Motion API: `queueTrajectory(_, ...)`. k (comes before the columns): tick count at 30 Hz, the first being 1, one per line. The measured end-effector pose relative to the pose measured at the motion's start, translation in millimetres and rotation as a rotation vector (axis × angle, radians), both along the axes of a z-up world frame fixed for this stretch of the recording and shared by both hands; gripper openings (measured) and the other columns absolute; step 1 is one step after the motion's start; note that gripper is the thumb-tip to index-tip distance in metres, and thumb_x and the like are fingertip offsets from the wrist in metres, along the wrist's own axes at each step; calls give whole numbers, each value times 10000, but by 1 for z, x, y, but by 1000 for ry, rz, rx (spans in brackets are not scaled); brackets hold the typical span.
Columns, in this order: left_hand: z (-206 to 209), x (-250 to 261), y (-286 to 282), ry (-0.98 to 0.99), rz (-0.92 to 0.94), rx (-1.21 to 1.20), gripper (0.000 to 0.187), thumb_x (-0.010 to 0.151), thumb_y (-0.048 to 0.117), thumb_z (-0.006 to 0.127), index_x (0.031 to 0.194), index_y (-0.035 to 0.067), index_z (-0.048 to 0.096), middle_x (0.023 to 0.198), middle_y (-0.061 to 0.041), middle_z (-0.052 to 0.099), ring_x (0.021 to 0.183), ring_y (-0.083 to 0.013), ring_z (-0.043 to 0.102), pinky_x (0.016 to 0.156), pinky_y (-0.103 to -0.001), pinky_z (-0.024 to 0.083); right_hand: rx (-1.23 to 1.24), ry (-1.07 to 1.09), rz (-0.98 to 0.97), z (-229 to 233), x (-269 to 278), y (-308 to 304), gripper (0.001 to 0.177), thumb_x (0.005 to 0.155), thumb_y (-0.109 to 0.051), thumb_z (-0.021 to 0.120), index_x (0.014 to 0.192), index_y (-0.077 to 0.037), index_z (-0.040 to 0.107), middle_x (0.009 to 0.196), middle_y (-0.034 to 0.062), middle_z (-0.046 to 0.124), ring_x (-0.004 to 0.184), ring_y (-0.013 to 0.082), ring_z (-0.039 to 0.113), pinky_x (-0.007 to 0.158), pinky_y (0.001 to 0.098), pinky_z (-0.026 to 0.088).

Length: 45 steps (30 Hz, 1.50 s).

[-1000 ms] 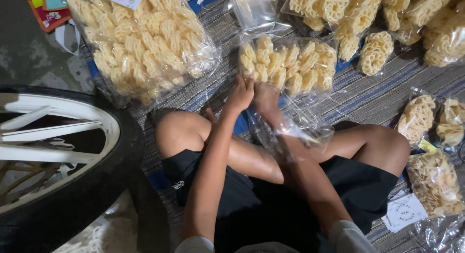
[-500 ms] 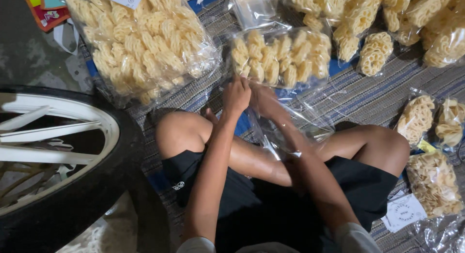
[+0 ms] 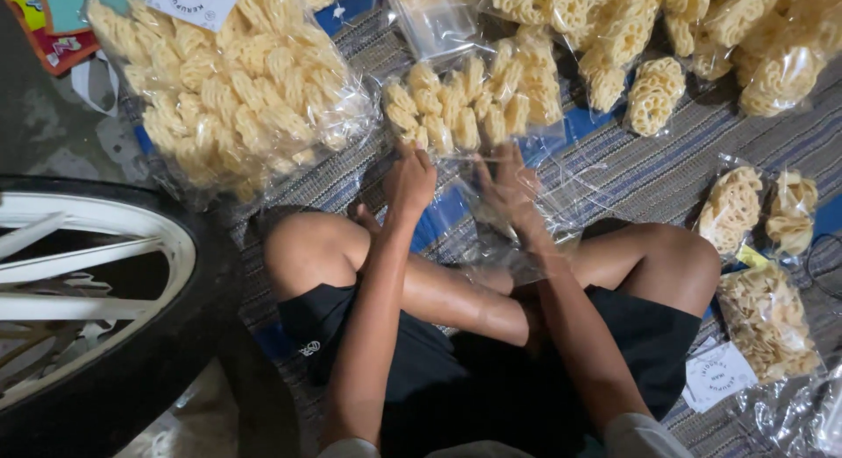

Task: Packaging fried snacks into clear plastic bags while sitting on the floor

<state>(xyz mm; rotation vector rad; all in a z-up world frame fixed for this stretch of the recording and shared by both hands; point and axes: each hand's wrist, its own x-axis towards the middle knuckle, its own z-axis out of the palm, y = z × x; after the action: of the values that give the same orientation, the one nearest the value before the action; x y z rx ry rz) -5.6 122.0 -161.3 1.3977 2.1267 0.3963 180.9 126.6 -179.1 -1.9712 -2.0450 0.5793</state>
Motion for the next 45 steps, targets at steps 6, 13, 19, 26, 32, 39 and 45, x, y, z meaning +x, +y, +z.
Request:
queueTrajectory(6, 25, 7, -5, 20, 12, -20, 559, 1063, 403, 239, 1364, -41, 395, 908, -299, 732, 882, -474, 743, 749, -570, 581, -184, -4, 68, 45, -14, 12, 564, 954, -657, 580, 1257, -189, 495, 1218, 113, 539, 931, 543, 690, 816, 628, 581)
queueTrajectory(13, 19, -4, 0, -34, 80, -5, 628, 1064, 428, 235, 1494, -26, 288, 919, -323, 718, 912, -520, 725, 809, -617, 558, -156, -80, 44, 17, -21, 31, 650, 902, -805, 545, 1196, -229, 485, 1168, 50, 508, 909, 487, 715, 806, 553, 587)
queueTrajectory(19, 52, -11, 0, -141, 116, -55, 704, 1062, 479, 206, 1561, -18, 213, 1038, -377, 690, 1038, -564, 678, 913, -628, 514, -137, 95, 88, 5, -17, 33, 783, 811, -765, 678, 1310, -199, 472, 1226, 147, 519, 987, 537, 683, 876, 594, 557)
queueTrajectory(26, 42, -16, 0, -366, 198, 132, 945, 951, 714, 435, 1500, -38, 271, 1333, -377, 502, 1250, -576, 537, 1053, -621, 434, -142, 228, 357, 115, -9, -31, 625, 956, -547, 632, 1224, 9, 537, 1149, 358, 611, 1060, 591, 622, 892, 658, 506)
queueTrajectory(32, 33, -13, 0, -468, 190, 197, 876, 939, 682, 546, 1453, 25, 279, 1327, -297, 476, 1283, -535, 520, 1085, -608, 415, -482, 435, 625, 160, 37, -110, 535, 921, -485, 618, 1205, -39, 695, 1146, 292, 718, 1099, 499, 661, 929, 576, 544)
queueTrajectory(39, 65, -14, -19, -544, 123, 172, 919, 992, 532, 524, 1554, -93, 151, 1527, -375, 269, 1453, -526, 322, 1220, -584, 258, -272, 503, 247, 149, 143, -112, 265, 920, -247, 719, 1083, -56, 804, 1003, 180, 792, 981, 331, 761, 956, 418, 569)
queueTrajectory(45, 57, -9, -28, -422, 124, 328, 886, 1028, 505, 511, 1518, -160, 189, 1473, -444, 313, 1422, -584, 320, 1204, -606, 244, 152, 698, -257, 36, 217, -39, 332, 1134, -273, 619, 1175, 49, 687, 876, 191, 723, 772, 269, 728, 734, 380, 588)
